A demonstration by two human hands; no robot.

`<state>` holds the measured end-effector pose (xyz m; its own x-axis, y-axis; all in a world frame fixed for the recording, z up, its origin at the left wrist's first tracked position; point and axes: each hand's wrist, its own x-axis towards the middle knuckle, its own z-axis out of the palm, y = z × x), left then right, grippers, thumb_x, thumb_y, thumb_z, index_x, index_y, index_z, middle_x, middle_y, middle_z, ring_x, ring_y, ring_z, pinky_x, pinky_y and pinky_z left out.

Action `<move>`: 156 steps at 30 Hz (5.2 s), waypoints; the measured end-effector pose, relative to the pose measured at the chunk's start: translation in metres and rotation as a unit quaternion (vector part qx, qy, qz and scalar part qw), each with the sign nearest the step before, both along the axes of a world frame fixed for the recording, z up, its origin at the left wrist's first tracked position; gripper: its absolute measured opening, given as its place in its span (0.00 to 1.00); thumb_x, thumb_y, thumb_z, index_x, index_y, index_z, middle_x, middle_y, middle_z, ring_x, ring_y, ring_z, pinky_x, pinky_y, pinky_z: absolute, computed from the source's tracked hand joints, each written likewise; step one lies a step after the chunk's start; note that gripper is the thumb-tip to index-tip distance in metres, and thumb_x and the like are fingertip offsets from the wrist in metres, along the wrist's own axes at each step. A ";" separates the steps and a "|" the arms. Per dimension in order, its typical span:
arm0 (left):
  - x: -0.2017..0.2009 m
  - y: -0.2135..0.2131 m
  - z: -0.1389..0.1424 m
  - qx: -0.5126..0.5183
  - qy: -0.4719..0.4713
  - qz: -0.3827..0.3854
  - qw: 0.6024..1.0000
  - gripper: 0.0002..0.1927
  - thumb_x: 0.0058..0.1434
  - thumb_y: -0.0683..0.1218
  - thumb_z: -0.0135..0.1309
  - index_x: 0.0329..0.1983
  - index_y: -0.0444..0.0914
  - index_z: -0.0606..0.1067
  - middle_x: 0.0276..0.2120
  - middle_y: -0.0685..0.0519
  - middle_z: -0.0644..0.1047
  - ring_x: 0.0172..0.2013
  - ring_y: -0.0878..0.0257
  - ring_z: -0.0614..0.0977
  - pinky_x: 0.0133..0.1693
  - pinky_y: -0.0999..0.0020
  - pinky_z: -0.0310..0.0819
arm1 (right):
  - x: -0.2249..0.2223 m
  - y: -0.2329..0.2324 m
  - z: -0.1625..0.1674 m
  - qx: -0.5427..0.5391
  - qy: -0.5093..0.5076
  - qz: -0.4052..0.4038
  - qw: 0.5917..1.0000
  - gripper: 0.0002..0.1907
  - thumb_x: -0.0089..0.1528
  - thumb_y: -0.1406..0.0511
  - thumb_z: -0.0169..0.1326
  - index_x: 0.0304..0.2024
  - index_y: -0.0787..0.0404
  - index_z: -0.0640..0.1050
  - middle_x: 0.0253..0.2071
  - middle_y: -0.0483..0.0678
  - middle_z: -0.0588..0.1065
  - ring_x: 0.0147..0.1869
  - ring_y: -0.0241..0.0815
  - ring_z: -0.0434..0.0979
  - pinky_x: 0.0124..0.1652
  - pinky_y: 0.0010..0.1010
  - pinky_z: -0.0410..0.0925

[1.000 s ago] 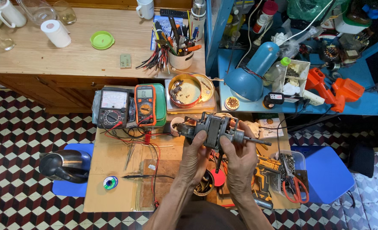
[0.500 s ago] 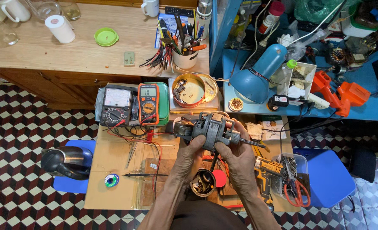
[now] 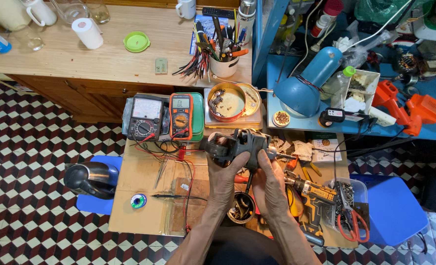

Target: The person cleans and assembles a small electric motor on a cluttered workbench. They wipe the motor with a cloth, apply lubricant to the shaft, insert the shaft into the motor housing, and use a cordless drill to tighten screws while handling wires and small parts.

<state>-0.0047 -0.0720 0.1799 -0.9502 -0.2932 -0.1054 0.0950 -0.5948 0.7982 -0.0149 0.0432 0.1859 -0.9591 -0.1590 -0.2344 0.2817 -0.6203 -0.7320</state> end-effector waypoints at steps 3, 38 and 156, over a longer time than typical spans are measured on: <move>0.006 -0.001 -0.002 -0.029 0.014 -0.006 0.999 0.39 0.53 0.44 0.67 0.66 0.44 0.61 0.54 0.53 0.73 0.55 0.63 0.77 0.58 0.63 0.72 | 0.002 0.003 -0.006 -0.001 -0.016 0.040 0.999 0.26 0.63 0.55 0.59 0.58 0.62 0.71 0.55 0.47 0.75 0.62 0.40 0.72 0.65 0.39 0.63; 0.105 -0.076 -0.104 0.312 -0.272 -0.213 0.885 0.42 0.66 0.73 0.43 0.64 0.33 0.71 0.52 0.42 0.79 0.51 0.52 0.81 0.53 0.55 0.80 | 0.032 0.011 -0.107 -0.048 -0.213 0.409 0.886 0.43 0.51 0.50 0.69 0.62 0.60 0.69 0.58 0.49 0.74 0.58 0.41 0.74 0.60 0.39 0.69; 0.083 -0.055 -0.123 -0.375 -0.292 0.007 0.880 0.29 0.66 0.57 0.55 0.64 0.36 0.73 0.43 0.48 0.82 0.40 0.63 0.81 0.43 0.70 0.74 | 0.007 0.017 -0.138 0.428 0.069 0.165 0.886 0.12 0.69 0.61 0.52 0.46 0.65 0.78 0.32 0.45 0.74 0.36 0.33 0.72 0.37 0.27 0.68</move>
